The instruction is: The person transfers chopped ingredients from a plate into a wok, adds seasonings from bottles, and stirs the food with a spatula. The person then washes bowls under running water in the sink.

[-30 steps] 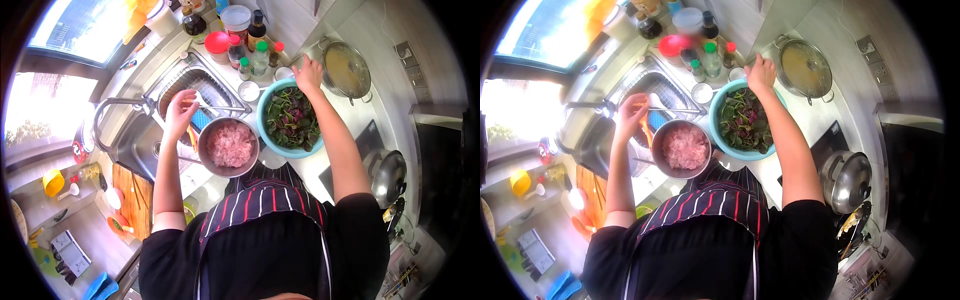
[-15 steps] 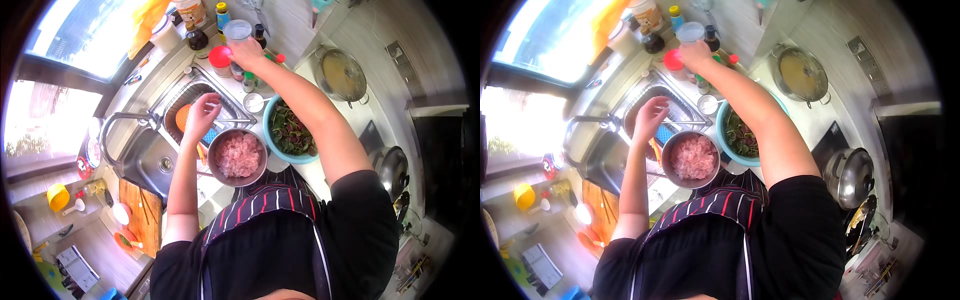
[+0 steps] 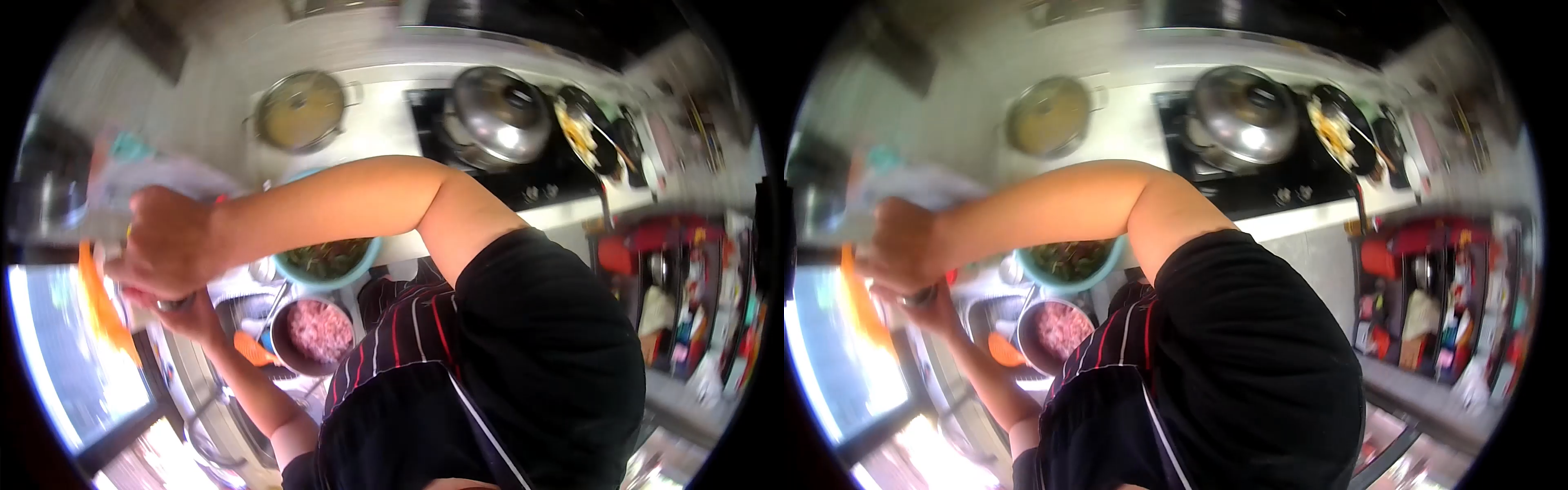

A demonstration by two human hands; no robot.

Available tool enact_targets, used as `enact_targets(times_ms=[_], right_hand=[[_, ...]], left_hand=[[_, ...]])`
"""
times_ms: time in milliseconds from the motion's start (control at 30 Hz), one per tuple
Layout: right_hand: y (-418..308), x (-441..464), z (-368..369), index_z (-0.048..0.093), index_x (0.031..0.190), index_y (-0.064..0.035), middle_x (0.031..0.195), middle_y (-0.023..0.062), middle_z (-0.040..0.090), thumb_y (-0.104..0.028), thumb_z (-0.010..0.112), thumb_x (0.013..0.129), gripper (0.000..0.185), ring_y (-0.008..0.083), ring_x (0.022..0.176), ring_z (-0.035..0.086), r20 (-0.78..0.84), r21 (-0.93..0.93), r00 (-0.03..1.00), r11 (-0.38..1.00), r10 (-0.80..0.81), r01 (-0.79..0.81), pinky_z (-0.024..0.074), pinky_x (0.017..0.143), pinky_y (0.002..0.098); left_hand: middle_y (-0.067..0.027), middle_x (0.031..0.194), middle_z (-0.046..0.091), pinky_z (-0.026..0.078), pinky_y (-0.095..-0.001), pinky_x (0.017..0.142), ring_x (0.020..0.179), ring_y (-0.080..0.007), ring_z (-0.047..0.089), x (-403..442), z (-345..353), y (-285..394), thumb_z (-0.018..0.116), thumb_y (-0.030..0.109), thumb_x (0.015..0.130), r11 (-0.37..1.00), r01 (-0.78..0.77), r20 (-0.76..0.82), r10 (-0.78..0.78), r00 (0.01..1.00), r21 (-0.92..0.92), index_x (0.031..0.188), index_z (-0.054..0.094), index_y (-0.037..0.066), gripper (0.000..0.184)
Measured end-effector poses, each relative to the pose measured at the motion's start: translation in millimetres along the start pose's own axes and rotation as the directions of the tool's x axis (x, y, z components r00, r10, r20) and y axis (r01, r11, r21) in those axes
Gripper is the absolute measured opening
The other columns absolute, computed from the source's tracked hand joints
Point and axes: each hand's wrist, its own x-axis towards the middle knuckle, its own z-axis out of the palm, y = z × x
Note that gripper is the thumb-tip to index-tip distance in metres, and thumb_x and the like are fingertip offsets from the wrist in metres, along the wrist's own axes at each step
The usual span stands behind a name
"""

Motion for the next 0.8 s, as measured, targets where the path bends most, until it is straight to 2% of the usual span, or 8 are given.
enact_targets(times_ms=[67,167,267,400,500,533,567,800], right_hand=[[15,-20,-70,0.052,0.063,-0.0162,0.042,-0.0017,0.047,-0.039,0.062,0.078,0.029,0.0193,0.038,0.051,0.064,-0.071,0.995,0.994,-0.077,0.081,0.0336,0.046,0.035],[20,-59,-187,0.051,0.071,-0.0164,0.046,-0.0055,0.047,-0.044,0.065,0.078,0.031,0.0155,0.046,0.053,0.219,-0.095,0.965,0.981,-0.146,0.17,0.0344,0.048,0.0318],[8,-124,-294,0.056,0.089,-0.015,0.078,-0.0021,0.057,-0.036,0.062,0.083,0.023,0.0142,0.08,0.061,0.321,-0.071,0.945,0.993,-0.063,0.09,0.0433,0.063,0.0301],[-31,-193,-461,0.06,0.099,-0.0131,0.099,0.0038,0.056,-0.017,0.058,0.085,0.015,0.0189,0.082,0.062,0.35,-0.162,0.842,0.912,0.409,-0.376,0.052,0.066,0.0308],[-43,-241,-587,0.059,0.103,-0.0016,0.107,0.0133,0.06,-0.003,0.056,0.086,0.017,0.0208,0.088,0.063,0.045,-0.429,0.954,0.868,0.298,-0.251,0.05,0.078,0.0284],[-56,-262,-622,0.06,0.108,-0.0068,0.098,0.0076,0.062,-0.011,0.057,0.091,0.018,0.0182,0.075,0.06,-0.139,-0.471,0.905,0.777,0.402,-0.418,0.0491,0.068,0.0271],[-67,-288,-657,0.057,0.108,0.0021,0.109,0.0137,0.056,0.011,0.049,0.081,0.029,0.0181,0.086,0.06,-0.298,-0.38,0.816,0.722,0.496,-0.578,0.0503,0.077,0.0277],[-139,-404,-797,0.055,0.114,-0.0012,0.094,0.0047,0.062,-0.02,0.046,0.101,0.025,0.0072,0.071,0.053,-0.58,-0.422,0.651,0.503,0.49,-0.755,0.0434,0.063,0.0202]], left_hand=[[-0.0119,0.103,0.064,0.049,-0.0343,0.086,0.09,-0.0232,0.063,-14,20,55,0.084,0.008,0.062,0.971,0.207,0.361,-0.151,0.92,-0.121,0.119,0.051,-0.003,0.067],[-0.0105,0.104,0.061,0.048,-0.0354,0.087,0.093,-0.0219,0.061,-47,64,119,0.08,0.005,0.06,0.662,0.645,0.912,0.154,0.381,-0.381,0.113,0.053,-0.001,0.059],[-0.0128,0.099,0.06,0.048,-0.0341,0.087,0.094,-0.0249,0.061,-96,144,188,0.08,0.008,0.057,0.505,0.807,0.822,0.567,-0.043,-0.306,0.104,0.055,-0.001,0.055],[-0.0115,0.09,0.061,0.051,-0.0331,0.079,0.087,-0.0229,0.063,-174,231,274,0.084,0.013,0.049,0.41,0.911,0.704,0.635,-0.317,0.04,0.107,0.053,-0.001,0.067],[-0.0081,0.092,0.063,0.051,-0.0303,0.072,0.08,-0.0161,0.063,-227,291,334,0.086,0.017,0.051,0.638,0.77,0.798,0.477,-0.368,-0.026,0.109,0.052,0.0,0.07],[-0.0076,0.093,0.063,0.051,-0.0301,0.073,0.08,-0.0151,0.063,-251,311,351,0.086,0.017,0.052,0.663,0.748,0.833,0.44,-0.337,-0.047,0.11,0.052,0.001,0.07],[-0.0084,0.09,0.063,0.052,-0.0315,0.07,0.078,-0.0172,0.064,-270,329,368,0.084,0.013,0.053,0.708,0.701,0.867,0.4,-0.297,-0.086,0.111,0.052,0.0,0.067],[-0.0069,0.084,0.064,0.051,-0.0305,0.068,0.072,-0.016,0.062,-361,429,442,0.078,0.005,0.058,0.871,0.487,0.958,0.185,-0.219,-0.057,0.102,0.057,0.002,0.048]])
